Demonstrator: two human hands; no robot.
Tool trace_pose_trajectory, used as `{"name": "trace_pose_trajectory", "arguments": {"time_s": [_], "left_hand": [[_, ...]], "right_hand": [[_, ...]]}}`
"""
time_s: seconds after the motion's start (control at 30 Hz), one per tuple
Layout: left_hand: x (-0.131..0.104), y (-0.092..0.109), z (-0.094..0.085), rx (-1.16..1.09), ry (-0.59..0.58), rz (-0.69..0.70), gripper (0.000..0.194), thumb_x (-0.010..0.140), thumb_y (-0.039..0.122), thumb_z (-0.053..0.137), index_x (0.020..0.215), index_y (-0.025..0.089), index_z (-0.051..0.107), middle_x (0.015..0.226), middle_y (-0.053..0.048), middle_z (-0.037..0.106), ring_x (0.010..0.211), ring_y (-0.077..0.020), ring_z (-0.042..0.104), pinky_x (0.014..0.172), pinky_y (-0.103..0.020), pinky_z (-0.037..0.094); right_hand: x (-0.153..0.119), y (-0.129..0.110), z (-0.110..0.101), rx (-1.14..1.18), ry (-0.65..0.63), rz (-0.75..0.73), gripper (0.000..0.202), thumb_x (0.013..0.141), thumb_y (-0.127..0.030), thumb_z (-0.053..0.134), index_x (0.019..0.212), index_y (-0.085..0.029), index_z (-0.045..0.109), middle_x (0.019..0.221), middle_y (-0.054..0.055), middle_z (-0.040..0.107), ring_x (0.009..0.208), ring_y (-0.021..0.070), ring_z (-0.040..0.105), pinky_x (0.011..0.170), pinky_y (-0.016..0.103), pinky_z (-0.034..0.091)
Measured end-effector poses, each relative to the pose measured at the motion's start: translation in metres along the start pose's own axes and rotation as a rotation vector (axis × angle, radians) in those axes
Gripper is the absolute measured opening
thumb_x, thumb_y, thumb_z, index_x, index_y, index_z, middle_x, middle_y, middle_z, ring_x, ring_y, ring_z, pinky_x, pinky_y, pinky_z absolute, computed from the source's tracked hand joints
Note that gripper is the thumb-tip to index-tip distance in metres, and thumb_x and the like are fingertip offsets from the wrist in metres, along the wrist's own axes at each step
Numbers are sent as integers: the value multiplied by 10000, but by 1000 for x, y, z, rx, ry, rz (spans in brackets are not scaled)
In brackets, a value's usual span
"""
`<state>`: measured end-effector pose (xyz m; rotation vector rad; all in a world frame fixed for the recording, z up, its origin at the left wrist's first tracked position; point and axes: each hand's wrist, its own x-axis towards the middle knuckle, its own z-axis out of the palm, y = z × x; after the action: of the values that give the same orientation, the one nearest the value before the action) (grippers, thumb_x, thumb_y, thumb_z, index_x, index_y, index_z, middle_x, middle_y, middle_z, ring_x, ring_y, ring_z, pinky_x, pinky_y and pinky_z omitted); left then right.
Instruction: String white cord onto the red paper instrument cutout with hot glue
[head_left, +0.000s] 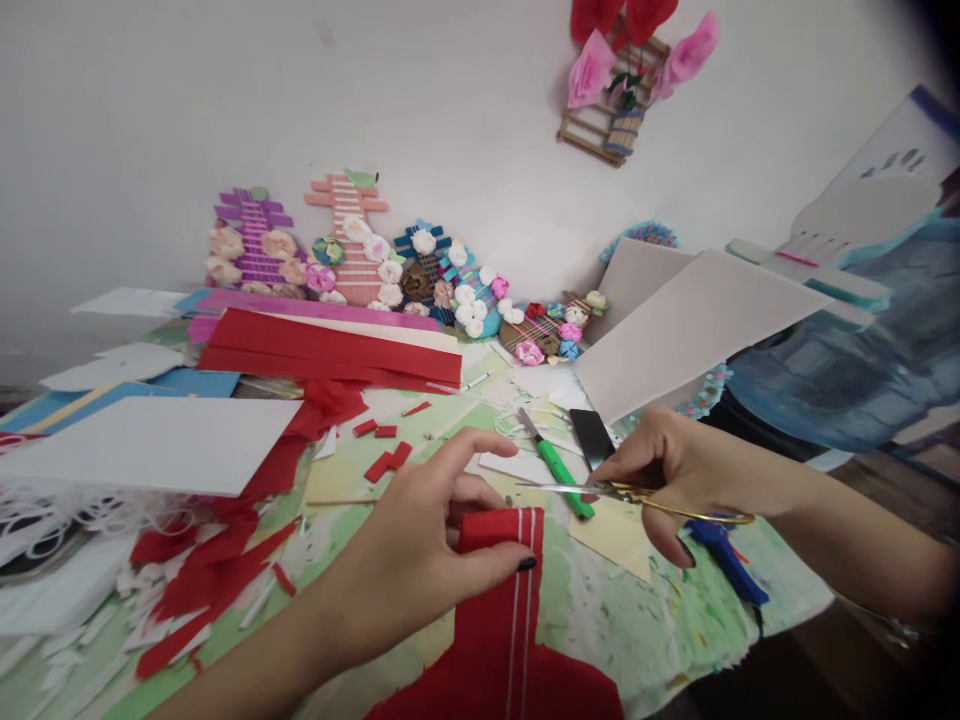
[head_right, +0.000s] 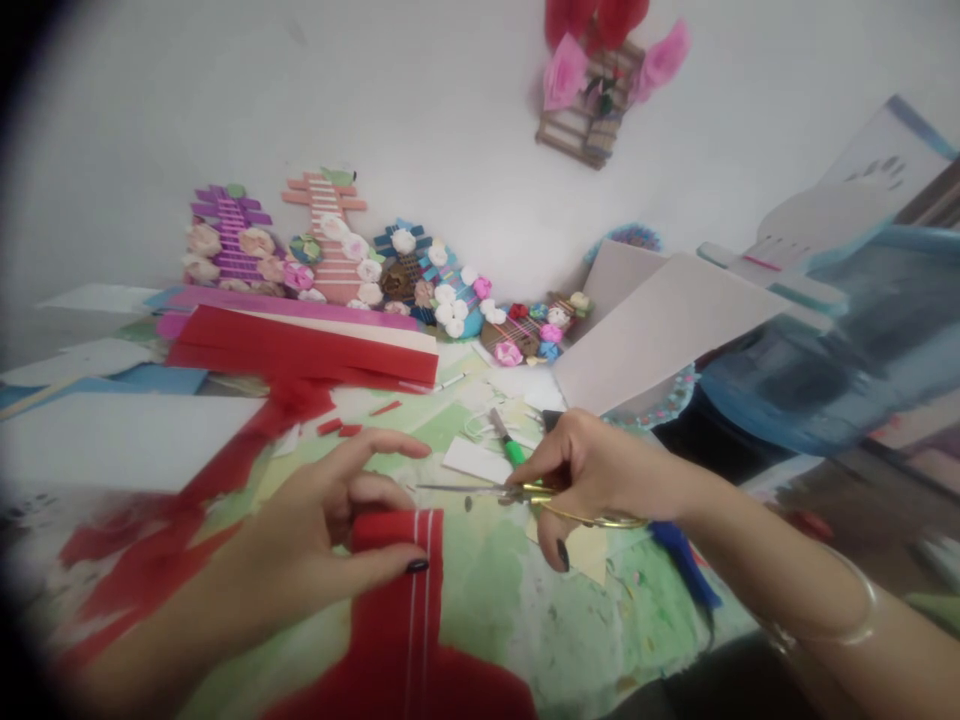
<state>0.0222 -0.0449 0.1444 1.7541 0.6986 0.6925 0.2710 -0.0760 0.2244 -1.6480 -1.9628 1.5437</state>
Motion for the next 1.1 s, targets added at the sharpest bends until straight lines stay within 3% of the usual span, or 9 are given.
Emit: {"name": "trace_pose_trajectory", "arguments": {"time_s": [0.13,0.3,0.37,0.43,0.57,0.73,0.9,1.03,1.1], "left_hand": [[1,-1,-1,23,15,36,457,753,270,673,1157,257,459,755,23,653,666,-114,598,563,-175,424],[17,-15,-7,98,65,16,438,756,263,650,1169,239,506,702,33,628,624,-116,573,577,-195,418],[27,-23,-10,122,34,-13,315,758,297,641,1055,206,587,637,37,586,550,-105,527,527,-193,392],[37,-32,-12,75,-16,-74,251,744,325,649,944,177,622,627,27,575,535,-106,523,489,-188,380],[52,-53,-14,-159,-88,-195,250,715,324,685,865,141,603,632,6,585,520,-100,535,441,-171,383],[65,-90,-15,-274,22,-251,291,664,301,737,851,116,612,664,-34,621,550,-124,573,467,-196,435],[68,-117,-8,-311,224,-301,302,653,278,723,872,120,588,648,-22,623,534,-130,577,471,-207,435],[63,-123,1,-334,258,-304,425,605,229,744,971,133,553,714,-29,653,575,-149,611,496,-221,453],[61,-125,4,-373,258,-275,474,569,208,765,981,126,544,746,-35,660,612,-152,624,545,-236,482]], "right_hand": [[4,19,-10,-87,220,-5,424,671,-468,735,926,-130,721,506,-36,509,450,62,329,420,222,215],[29,93,-16,-309,451,36,462,755,-559,598,834,-114,693,559,-28,471,499,82,364,450,227,215],[42,127,-9,-425,549,166,442,777,-549,562,756,-123,677,583,-6,505,543,110,433,480,233,255],[52,155,4,-511,655,304,346,769,-456,589,850,-132,682,696,35,600,635,155,527,533,242,316],[59,184,30,-553,794,395,307,817,-270,495,1028,-89,624,888,137,663,800,233,596,631,276,370],[55,193,40,-576,887,385,323,851,-195,450,1132,-66,542,982,176,658,876,247,605,683,277,380],[51,186,42,-577,874,315,217,843,-170,474,992,-90,610,882,163,679,847,249,627,686,276,399],[27,139,67,-573,844,140,218,860,-187,451,958,-148,642,943,129,691,913,253,625,769,313,439],[0,106,90,-518,917,-140,260,899,-242,412,1039,-192,626,1019,104,679,935,238,625,798,342,469]]}}
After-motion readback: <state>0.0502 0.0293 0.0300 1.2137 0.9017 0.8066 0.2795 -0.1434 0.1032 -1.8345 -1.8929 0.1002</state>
